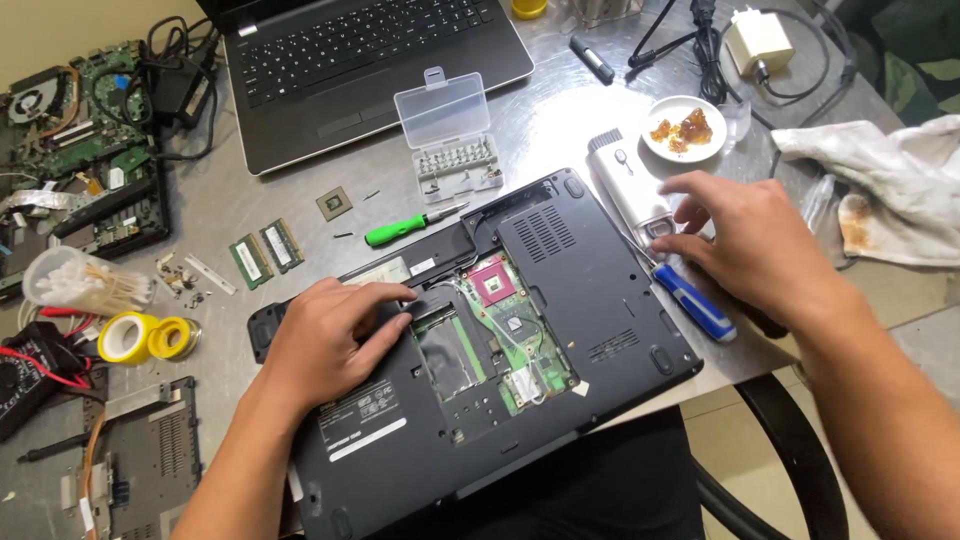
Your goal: Removing RAM modules from a laptop and cleaning the internal slots using a screwdriver and a handheld blower.
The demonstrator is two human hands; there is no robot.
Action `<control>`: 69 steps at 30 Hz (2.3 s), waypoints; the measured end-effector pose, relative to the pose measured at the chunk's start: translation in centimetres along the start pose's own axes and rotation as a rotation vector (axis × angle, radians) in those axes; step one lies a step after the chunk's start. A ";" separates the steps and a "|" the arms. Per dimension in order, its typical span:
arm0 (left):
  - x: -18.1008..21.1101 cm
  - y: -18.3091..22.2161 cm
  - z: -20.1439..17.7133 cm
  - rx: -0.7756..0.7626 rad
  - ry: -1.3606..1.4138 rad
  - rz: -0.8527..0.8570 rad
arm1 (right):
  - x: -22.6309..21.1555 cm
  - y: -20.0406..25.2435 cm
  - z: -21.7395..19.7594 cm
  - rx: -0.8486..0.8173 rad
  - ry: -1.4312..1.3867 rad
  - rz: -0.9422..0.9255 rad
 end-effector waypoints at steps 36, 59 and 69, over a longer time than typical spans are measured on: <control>13.7 12.9 1.9 0.000 -0.463 -0.669 | -0.5 5.2 2.0 0.336 -0.034 -0.400; 8.6 19.4 4.1 0.421 -0.146 -1.086 | -7.1 11.0 6.5 0.484 -0.201 -0.302; 8.7 19.7 4.8 0.458 -0.172 -1.076 | -6.5 10.8 6.1 0.379 -0.234 -0.343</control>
Point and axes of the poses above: each hand's wrist, its own y-axis away from the middle knuckle, its own z-axis out of the palm, x = y × z, the point moved 3 cm from there along -y, towards the middle knuckle, and after that the axes turned 3 degrees about z, right-handed, at the moved point
